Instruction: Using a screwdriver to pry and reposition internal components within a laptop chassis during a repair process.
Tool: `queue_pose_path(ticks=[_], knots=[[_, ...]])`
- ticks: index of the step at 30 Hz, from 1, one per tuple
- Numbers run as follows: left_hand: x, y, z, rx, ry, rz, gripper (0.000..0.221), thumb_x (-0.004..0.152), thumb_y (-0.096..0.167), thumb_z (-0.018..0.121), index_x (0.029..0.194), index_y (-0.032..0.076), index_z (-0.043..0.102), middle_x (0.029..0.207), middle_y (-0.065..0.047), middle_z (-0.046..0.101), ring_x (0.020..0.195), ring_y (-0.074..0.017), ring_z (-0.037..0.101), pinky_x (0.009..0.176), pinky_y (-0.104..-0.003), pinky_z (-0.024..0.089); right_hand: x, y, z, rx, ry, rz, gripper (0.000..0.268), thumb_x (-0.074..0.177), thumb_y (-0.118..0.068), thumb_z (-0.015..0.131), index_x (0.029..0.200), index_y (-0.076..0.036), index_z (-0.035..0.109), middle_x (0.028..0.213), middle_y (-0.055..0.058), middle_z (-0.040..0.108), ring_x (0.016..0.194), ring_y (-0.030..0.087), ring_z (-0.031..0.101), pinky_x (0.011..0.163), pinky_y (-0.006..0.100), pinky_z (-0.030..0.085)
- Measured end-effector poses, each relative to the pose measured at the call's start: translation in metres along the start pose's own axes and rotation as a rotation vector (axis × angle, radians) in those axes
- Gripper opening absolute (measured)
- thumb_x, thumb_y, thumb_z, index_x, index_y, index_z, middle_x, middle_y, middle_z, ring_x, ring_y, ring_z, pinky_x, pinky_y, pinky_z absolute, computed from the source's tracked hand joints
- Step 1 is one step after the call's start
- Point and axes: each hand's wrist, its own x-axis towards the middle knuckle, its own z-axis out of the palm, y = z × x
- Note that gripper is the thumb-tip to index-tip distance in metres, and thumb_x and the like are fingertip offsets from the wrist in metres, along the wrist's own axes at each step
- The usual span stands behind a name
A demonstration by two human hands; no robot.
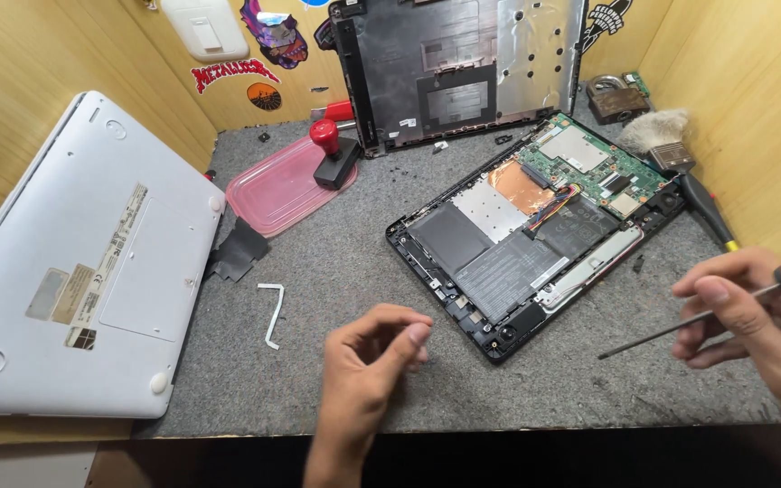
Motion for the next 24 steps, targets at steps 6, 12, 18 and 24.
queue_pose_path(ticks=[6, 12, 18, 24], knots=[[-0.003, -0.014, 0.017, -0.154, 0.015, -0.094, 0.013, 0.093, 0.013, 0.074, 0.096, 0.000, 0.076, 0.070, -0.007, 0.067, 0.061, -0.0106, 0.059, 0.058, -0.022, 0.050, 0.065, 0.072, -0.095, 0.175, -0.290, 0.235, 0.064, 0.100, -0.021, 0.043, 0.108, 0.031, 0.079, 0.115, 0.050, 0.088, 0.094, 0.068, 0.089, 0.081, 0.075, 0.075], [-0.013, -0.012, -0.002, -0.396, -0.007, -0.002, 0.018, 0.093, 0.018, 0.075, 0.084, 0.002, 0.071, 0.083, -0.010, 0.061, 0.068, -0.0202, 0.067, 0.064, -0.033, 0.059, -0.017, -0.018, 0.034, -0.077, -0.023, -0.506, 0.061, 0.117, -0.049, 0.028, 0.090, -0.011, 0.068, 0.076, 0.004, 0.071, 0.052, 0.011, 0.074, 0.053, 0.020, 0.062], [-0.012, -0.008, 0.003, -0.309, 0.024, -0.004, 0.018, 0.094, 0.016, 0.071, 0.083, 0.002, 0.071, 0.078, -0.010, 0.067, 0.068, -0.0187, 0.067, 0.066, -0.030, 0.057, -0.035, -0.045, 0.082, 0.219, 0.018, -0.256, 0.040, 0.096, -0.032, 0.060, 0.084, 0.005, 0.070, 0.078, 0.017, 0.067, 0.058, 0.036, 0.085, 0.052, 0.043, 0.080], [-0.015, -0.001, 0.002, -0.255, -0.034, -0.004, 0.021, 0.095, 0.018, 0.067, 0.078, 0.005, 0.068, 0.080, -0.008, 0.063, 0.073, -0.0166, 0.065, 0.071, -0.029, 0.055, -0.068, -0.073, 0.113, 0.324, 0.083, -0.446, 0.049, 0.111, -0.048, 0.046, 0.100, -0.002, 0.061, 0.096, 0.017, 0.068, 0.083, 0.031, 0.086, 0.074, 0.036, 0.086]])
